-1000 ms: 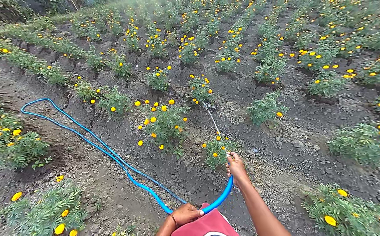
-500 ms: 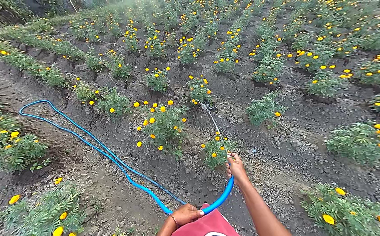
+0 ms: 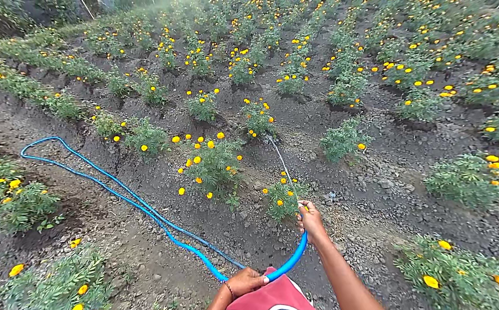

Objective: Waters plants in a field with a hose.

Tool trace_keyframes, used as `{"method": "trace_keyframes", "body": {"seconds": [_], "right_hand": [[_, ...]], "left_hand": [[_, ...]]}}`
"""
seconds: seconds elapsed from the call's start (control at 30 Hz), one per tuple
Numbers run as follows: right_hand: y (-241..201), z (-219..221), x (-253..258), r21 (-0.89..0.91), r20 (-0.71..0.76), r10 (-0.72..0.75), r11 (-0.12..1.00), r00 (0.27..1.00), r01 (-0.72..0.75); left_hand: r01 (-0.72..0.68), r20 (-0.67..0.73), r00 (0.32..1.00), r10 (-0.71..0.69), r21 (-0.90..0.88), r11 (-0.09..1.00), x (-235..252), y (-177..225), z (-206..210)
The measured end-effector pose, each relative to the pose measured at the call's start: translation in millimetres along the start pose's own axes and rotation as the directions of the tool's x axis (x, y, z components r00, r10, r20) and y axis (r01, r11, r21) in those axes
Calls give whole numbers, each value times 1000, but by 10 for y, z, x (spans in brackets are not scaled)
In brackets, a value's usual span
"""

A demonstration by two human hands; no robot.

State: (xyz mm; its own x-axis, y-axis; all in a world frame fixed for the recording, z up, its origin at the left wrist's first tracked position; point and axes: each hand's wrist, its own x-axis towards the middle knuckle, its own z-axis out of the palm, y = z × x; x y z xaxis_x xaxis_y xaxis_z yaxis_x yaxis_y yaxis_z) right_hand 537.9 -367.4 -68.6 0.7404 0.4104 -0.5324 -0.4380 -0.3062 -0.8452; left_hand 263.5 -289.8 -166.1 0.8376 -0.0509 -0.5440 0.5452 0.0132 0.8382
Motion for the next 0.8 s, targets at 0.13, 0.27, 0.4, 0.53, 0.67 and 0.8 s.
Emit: {"method": "trace_keyframes", "body": {"seconds": [0.13,0.27,0.4,0.53,0.67,0.8], "right_hand": [[-24,33,3,-43,17,4,999,1000,-4],[-31,65,16,-38,34,-5,999,999,7],[-20,59,26,-13,48,-11,1000,999,12],[4,24,47,17,35,-7,1000,999,6],[27,-2,56,22,29,0,1000,1000,0],[31,-18,53,34,24,-3,999,1000,2]], "left_hand": [[-6,-9,1000,6,12,1000,-14,-2,0],[-2,-26,1000,3,33,999,-28,6,5],[29,-24,999,-27,56,998,-32,47,-1],[36,-24,999,-35,65,997,-16,59,-7],[26,-14,1000,-26,61,998,-6,56,-10],[17,-5,1000,-17,45,999,4,47,-18]]}}
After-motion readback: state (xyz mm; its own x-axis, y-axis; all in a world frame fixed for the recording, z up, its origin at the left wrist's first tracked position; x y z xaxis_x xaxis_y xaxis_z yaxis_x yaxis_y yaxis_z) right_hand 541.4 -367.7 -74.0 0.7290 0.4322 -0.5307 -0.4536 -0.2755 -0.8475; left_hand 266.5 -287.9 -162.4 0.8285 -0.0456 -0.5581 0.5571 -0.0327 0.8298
